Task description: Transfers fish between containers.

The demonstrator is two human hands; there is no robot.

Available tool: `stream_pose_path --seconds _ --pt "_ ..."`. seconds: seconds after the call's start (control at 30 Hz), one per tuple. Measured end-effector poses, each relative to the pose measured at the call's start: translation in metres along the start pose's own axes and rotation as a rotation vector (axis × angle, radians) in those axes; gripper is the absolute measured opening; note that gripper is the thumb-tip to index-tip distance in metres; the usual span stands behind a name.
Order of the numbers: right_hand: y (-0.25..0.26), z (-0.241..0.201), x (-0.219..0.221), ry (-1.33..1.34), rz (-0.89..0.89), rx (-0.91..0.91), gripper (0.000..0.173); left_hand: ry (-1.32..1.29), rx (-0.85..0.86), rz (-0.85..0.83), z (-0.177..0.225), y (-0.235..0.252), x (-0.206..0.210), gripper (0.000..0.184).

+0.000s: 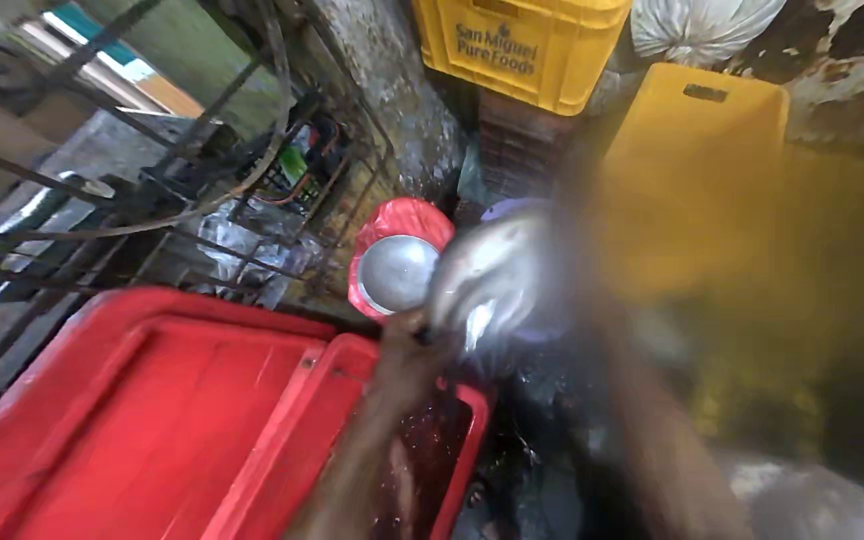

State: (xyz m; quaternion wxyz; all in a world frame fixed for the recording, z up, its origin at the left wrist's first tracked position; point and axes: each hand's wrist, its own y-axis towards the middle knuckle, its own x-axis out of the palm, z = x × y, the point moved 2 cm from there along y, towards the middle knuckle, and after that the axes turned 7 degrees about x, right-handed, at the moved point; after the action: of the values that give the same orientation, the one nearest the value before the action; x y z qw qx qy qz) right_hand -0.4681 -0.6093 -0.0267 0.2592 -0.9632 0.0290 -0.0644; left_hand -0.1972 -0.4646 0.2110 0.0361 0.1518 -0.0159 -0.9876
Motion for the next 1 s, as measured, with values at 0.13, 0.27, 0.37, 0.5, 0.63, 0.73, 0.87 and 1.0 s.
stream_pose_path --seconds 0.13,0.27,0.37,0.5,0.63,0.73,0.87,1.0 --pt "-0.023 -0.012 -0.003 0.024 0.021 0.173 0.06 0.123 -0.234 -0.03 -0.113 0.008 0.109 0.021" --pt "-0.017 -0.008 -0.008 -0.083 0.108 0.065 0.059 0.314 -0.472 -0.266 -0.175 0.004 0.171 0.028" --pt "-0.019 -0.001 -0.015 -0.158 0.146 0.078 0.056 0.37 -0.496 -0.382 -0.167 0.011 0.173 0.03" --pt "-0.028 -0.003 -0.013 -0.219 0.139 0.128 0.057 0.469 -0.506 -0.493 -0.161 0.013 0.165 0.055" --pt "-0.021 0.002 -0.013 -0.281 0.161 0.124 0.057 0.493 -0.481 -0.593 -0.138 0.004 0.127 0.059" --pt "-0.016 0.003 -0.017 -0.255 0.148 0.147 0.052 0.551 -0.399 -0.404 -0.114 0.035 0.07 0.043" --pt "-0.019 -0.004 -0.017 -0.19 0.121 0.231 0.053 0.526 -0.419 -0.122 -0.167 0.118 0.036 0.049" --pt "-0.025 -0.005 -0.017 -0.383 0.294 0.05 0.053 0.384 -0.441 -0.15 -0.236 0.161 0.057 0.047"
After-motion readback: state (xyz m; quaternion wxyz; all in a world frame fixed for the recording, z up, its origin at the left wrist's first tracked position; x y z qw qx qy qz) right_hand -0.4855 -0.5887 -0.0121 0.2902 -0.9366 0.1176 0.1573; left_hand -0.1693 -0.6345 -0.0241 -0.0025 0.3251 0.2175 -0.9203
